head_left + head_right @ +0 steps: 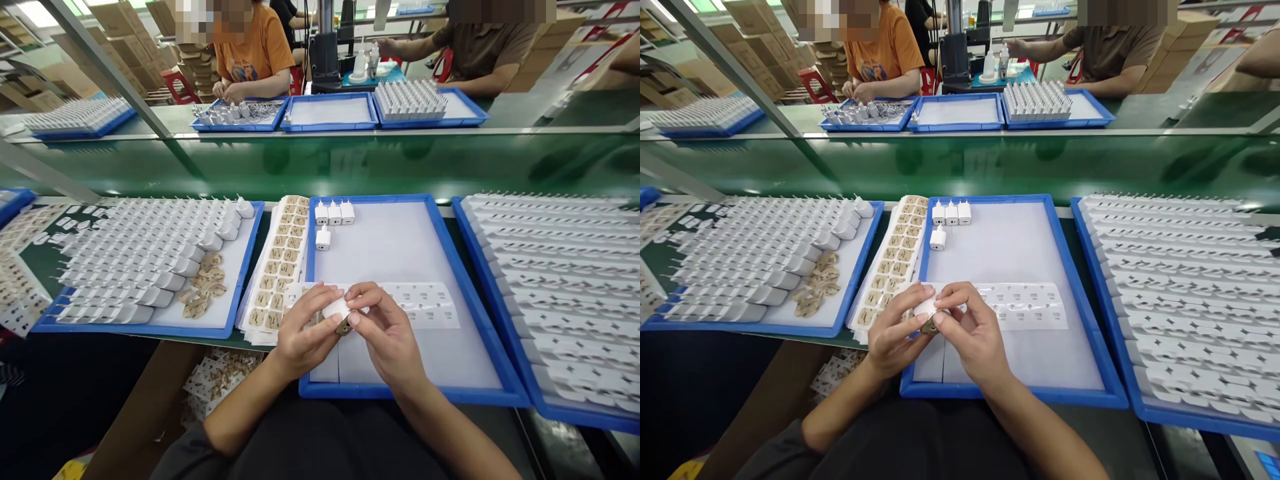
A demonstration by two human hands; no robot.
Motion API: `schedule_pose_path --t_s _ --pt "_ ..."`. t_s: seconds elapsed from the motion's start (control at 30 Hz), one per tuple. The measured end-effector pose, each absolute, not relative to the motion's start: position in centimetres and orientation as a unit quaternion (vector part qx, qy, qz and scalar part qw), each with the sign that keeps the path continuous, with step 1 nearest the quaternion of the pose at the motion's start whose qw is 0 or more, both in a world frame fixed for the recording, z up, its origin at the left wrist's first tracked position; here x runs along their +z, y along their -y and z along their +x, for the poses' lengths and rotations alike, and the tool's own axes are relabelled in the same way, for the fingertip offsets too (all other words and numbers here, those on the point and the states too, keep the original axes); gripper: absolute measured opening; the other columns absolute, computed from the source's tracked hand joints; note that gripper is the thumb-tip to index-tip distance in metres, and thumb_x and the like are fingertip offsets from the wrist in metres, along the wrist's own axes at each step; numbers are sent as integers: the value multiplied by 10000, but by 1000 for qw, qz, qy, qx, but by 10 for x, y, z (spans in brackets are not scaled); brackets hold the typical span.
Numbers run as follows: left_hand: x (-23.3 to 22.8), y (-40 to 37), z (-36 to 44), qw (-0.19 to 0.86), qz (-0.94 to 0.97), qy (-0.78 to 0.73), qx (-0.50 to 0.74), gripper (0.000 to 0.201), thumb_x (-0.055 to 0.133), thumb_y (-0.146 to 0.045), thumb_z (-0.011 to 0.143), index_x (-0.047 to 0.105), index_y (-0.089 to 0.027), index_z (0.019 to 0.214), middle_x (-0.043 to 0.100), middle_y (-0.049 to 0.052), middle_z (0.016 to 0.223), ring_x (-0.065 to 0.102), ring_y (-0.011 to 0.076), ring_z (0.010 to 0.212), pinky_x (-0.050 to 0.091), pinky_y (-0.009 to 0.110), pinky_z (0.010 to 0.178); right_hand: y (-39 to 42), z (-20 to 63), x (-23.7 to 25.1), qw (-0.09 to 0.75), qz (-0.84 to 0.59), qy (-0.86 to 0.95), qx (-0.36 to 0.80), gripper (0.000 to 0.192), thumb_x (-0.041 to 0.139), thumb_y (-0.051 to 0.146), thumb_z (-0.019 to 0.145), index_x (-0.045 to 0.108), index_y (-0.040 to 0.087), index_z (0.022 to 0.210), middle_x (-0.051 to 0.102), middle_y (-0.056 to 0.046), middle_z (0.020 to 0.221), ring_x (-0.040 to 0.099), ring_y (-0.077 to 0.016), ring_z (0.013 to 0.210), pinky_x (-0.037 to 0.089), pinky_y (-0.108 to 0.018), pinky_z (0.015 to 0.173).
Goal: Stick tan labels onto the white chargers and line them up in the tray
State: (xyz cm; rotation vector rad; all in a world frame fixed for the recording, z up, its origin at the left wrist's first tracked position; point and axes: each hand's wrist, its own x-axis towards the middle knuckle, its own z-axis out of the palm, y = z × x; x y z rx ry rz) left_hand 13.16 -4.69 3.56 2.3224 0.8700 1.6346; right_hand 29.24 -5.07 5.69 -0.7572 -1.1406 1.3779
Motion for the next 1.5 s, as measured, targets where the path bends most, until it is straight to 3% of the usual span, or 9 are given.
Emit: schedule_pose_path --t_s 0.3,0.47,0.57,0.73,0.87,1.17,1.33,1.4,1.5 --pt "37 47 132 156 757 -280 569 578 709 -54 830 483 -291 1307 652 107 1307 646 223 1193 551 499 1013 46 308 67 495 -336 551 582 104 643 235 916 694 277 996 613 -38 1015 607 -204 1017 533 -356 887" --pt "35 52 133 194 745 -293 567 538 737 -105 824 503 -255 1285 671 123 1267 653 239 1184 560 448 983 41 315 80 464 -390 728 322 126 625 161 920 658 268 979 668 -52 937 617 -231 929 521 -416 837" --pt "32 53 128 247 718 -349 549 463 724 -183 842 515 -229 1252 696 119 1200 671 249 1138 561 431 958 43 316 86 438 -324 810 217 187 639 110 889 646 267 990 679 -57 952 629 -228 894 527 -400 785" --pt "26 53 111 266 654 -494 508 365 717 -224 803 564 -200 1133 698 110 1109 684 232 963 562 376 825 20 309 99 402 -319 788 339 62 609 181 926 616 242 923 672 -27 825 638 -183 743 524 -316 663" --pt "22 60 103 336 632 -481 506 387 720 -201 736 530 -197 1073 711 101 1074 699 229 935 570 366 825 -36 256 95 326 -353 768 423 58 647 267 893 652 211 878 704 -21 804 665 -179 732 534 -307 672" --pt "18 94 68 313 629 -465 539 571 644 -109 764 483 -221 1300 652 94 1136 681 212 1018 579 342 895 -67 103 46 196 -274 807 484 65 677 148 843 715 199 855 750 -22 843 698 -187 798 532 -310 758" --pt "19 82 45 211 587 -539 566 486 676 -163 829 491 -227 1275 634 88 1176 650 225 1115 574 373 941 -78 154 70 160 -200 825 503 232 530 314 976 744 228 1007 760 -19 1016 709 -191 935 543 -299 811" --pt "21 69 45 192 593 -543 562 504 685 -189 840 476 -233 1296 623 89 1194 634 230 1145 583 386 937 -84 190 87 135 -146 839 507 217 591 328 943 723 257 1099 748 -8 1102 694 -195 1029 546 -304 861" --pt "23 49 59 167 630 -517 554 554 683 -182 845 449 -239 1344 597 99 1215 626 228 1141 607 386 903 -79 236 105 153 -83 888 425 439 699 242 856 626 283 1287 692 -41 1259 654 -231 1130 523 -388 960"
